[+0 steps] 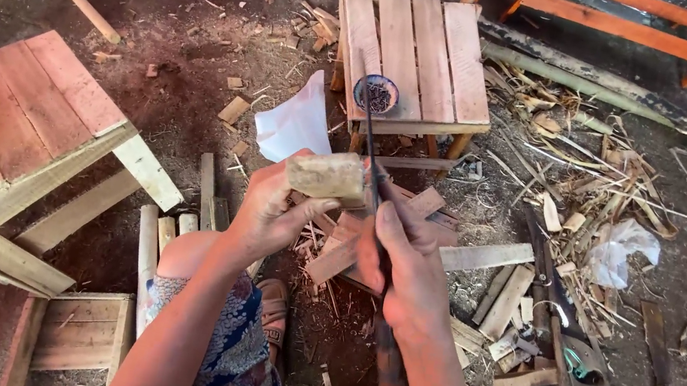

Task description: Shaping the edge of a wooden plank by shaving it with a curved blade in a workshop setting.

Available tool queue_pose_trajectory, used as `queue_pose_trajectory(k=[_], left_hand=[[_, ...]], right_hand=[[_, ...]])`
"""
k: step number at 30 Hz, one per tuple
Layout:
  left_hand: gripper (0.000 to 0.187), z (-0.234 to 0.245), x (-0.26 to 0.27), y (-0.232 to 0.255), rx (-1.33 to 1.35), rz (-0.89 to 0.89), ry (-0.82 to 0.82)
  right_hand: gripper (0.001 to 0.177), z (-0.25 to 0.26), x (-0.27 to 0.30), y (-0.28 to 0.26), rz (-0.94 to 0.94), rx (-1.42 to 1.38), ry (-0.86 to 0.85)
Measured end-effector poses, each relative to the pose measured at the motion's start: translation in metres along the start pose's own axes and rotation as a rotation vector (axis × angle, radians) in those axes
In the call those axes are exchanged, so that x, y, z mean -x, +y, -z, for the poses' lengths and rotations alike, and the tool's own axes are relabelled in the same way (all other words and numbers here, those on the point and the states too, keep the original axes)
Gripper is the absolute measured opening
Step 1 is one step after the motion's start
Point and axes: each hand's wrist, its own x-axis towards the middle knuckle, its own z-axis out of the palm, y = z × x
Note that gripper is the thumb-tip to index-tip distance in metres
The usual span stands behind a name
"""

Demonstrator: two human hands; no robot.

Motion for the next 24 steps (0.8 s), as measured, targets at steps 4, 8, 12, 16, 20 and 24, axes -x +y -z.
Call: queue_pose_trajectory(k=[4,8,12,16,20,24], left_hand=[[0.013,0.018,0.018,-0.007,-0.233,0.03,0.058],[0.006,0.024,0.019,-0.027,-0.212,0.104,0.067],[0.013,0.017,0.002,-0.01,-0.187,0.046,0.079],[0.017,0.018,0.015,-0.014,-0.083,0.227,0.044],[0.021,0.018,0.019,-0.024,-0.161,0.126,0.029],[0.017,0.018,0.012,-0.017,-0.139,0.11,0.052]], right_hand=[[0.021,0.098,0.007,0.037,-0.041,0.324,0.317],[0.044,0.089,0.001,0.023,-0.215,0.144,0.294],[0.053,0.02,0.006,-0.025,-0.297,-0.097,0.108],[0.057,-0.005,0.009,-0.022,-0.43,-0.708,-0.315],[0.051,-0.035,0.002,-0.031,-0.401,-0.572,-0.278],[0.041,-0.035,0.002,-0.011,-0.349,-0.492,-0.19]])
